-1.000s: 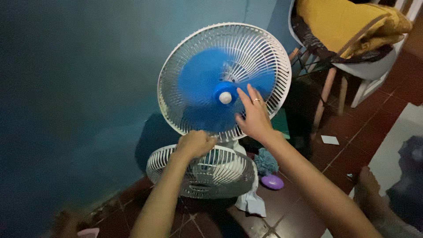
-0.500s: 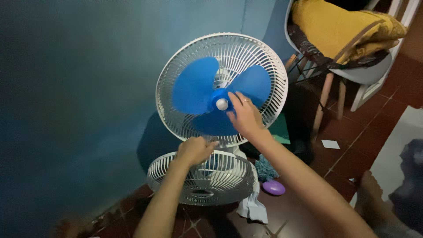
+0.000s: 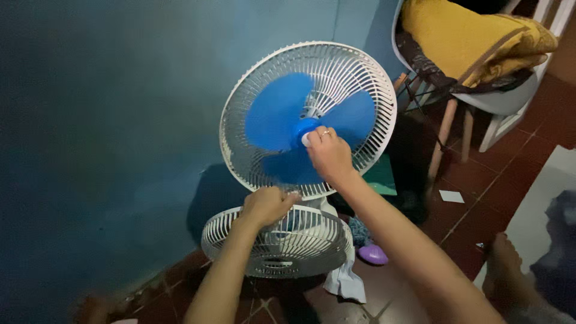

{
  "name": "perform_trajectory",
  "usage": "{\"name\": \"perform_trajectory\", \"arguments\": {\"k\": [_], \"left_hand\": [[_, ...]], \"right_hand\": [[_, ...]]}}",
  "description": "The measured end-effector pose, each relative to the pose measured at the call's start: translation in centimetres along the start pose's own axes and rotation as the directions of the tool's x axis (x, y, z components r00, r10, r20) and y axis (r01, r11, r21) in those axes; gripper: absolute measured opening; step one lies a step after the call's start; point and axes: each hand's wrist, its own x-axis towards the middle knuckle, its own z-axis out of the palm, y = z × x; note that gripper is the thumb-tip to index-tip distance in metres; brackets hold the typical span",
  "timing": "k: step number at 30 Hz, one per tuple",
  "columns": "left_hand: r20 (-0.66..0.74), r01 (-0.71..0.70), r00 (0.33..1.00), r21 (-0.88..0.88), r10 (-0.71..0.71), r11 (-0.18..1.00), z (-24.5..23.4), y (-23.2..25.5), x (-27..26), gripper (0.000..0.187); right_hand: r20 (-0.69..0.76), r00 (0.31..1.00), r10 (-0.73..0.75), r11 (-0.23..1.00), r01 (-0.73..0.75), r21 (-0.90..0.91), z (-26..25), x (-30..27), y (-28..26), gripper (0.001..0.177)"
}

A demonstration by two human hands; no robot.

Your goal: The person assembles a standing electric fan by attaching the blue fan blades to the motor hub, securing them with a white cap, and then attaching the front protective grill. The person uses a white cloth to wipe the fan blades during assembly.

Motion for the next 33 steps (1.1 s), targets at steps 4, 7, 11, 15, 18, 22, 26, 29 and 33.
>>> {"name": "perform_trajectory", "arguments": {"k": [4, 7, 11, 15, 18, 22, 26, 29, 33], "left_hand": [[0.035, 0.021, 0.999, -0.05, -0.019, 0.999, -0.5, 0.1, -0.5, 0.06], [0.07, 0.04, 0.997, -0.052, -0.036, 0.998, -0.3, -0.2, -0.3, 0.063], [0.002, -0.03, 1.0, -0.06, 0.03, 0.998, 0.2, -1.5, 0.2, 0.062], [0.047, 0.047, 0.998, -0.111, -0.043, 0.993, -0.3, -2.1, -0.4, 0.065], [0.06, 0.085, 0.995, -0.146, -0.077, 0.986, -0.5, -1.9, -0.5, 0.065], [0.034, 0.048, 0.998, -0.128, -0.044, 0.991, -0.4, -2.3, -0.5, 0.065], [0.065, 0.073, 0.996, -0.124, -0.066, 0.99, 0.1, -2.6, -0.4, 0.069], [0.046, 0.062, 0.997, -0.105, -0.057, 0.993, 0.3, -3.0, -0.2, 0.07], [-0.083, -0.051, 0.996, -0.127, 0.041, 0.991, 0.6, -3.2, 0.7, 0.065]], "right_hand": [[0.025, 0.981, 0.191, 0.978, -0.192, 0.08, 0.7, 0.2, -0.1, 0.036], [0.276, 0.878, 0.391, 0.902, -0.426, 0.077, 1.4, 0.7, 0.1, 0.045], [0.398, 0.763, 0.509, 0.826, -0.563, 0.02, 1.9, 0.8, -0.4, 0.056], [0.194, 0.929, 0.316, 0.922, -0.349, 0.169, 0.3, 0.6, -0.7, 0.045], [-0.004, 1.0, 0.022, 0.988, -0.021, 0.151, 0.8, 0.1, -0.5, 0.033], [0.103, 0.98, 0.17, 0.976, -0.182, 0.123, 3.0, 0.5, 0.5, 0.032], [0.773, 0.33, 0.542, 0.249, -0.942, 0.227, 4.2, 0.5, -0.1, 0.088], [0.539, 0.699, 0.47, 0.731, -0.651, 0.206, 2.8, -1.4, -1.9, 0.042], [-0.056, 0.994, 0.095, 0.984, -0.085, 0.157, 0.2, -1.1, -0.4, 0.042]]}}
